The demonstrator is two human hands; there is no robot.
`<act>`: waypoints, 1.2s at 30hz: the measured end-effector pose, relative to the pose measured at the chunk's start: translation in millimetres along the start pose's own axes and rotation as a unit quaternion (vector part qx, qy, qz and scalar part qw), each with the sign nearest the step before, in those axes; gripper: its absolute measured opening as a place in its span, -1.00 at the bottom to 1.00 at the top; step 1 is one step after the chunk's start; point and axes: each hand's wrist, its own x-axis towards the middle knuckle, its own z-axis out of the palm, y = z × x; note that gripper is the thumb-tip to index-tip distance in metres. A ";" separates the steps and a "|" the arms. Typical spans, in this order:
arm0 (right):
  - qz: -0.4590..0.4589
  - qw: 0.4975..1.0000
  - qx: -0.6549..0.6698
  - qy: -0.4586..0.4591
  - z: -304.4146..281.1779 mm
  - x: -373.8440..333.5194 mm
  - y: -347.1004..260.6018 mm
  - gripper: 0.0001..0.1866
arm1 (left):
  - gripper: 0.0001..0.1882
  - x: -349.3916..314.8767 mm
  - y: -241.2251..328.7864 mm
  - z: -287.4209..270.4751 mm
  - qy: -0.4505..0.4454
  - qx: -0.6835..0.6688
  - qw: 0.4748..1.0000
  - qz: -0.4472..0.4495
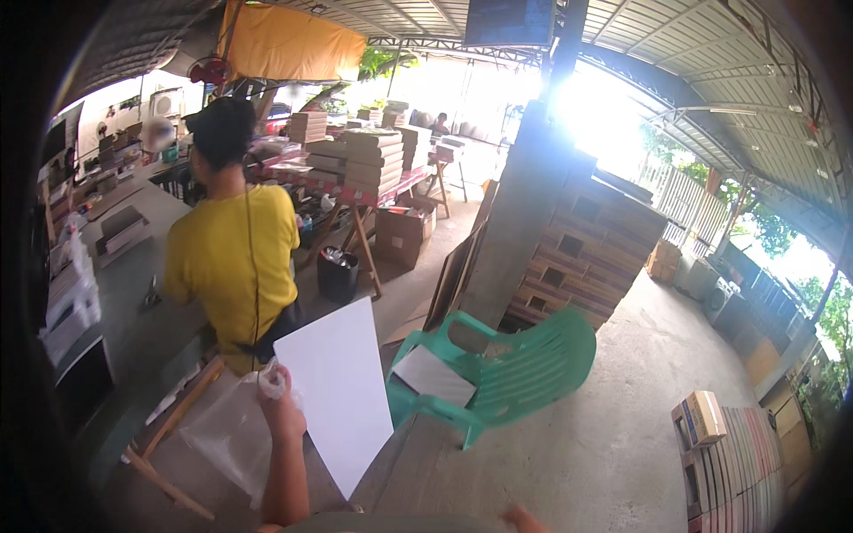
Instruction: The person picks up white and black boards, places them into clear plastic bags, and stacks the packaged boards on a table. The person also walks around the workspace to retrieve materials and place finished items.
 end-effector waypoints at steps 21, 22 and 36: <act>-0.171 0.971 0.142 0.092 -175.1 146.3 -345.0 -0.62 | -0.83 420.6 -238.0 352.5 -0.020 -0.055 0.998 -0.010; -0.191 0.961 0.161 0.121 -180.7 162.3 -360.0 -0.63 | -0.89 439.2 -248.7 367.4 -0.018 -0.066 0.997 -0.020; -0.714 0.566 0.372 0.178 -553.9 101.0 -1006.4 -0.44 | -0.72 752.3 -435.6 548.5 -0.115 -0.066 0.983 -0.124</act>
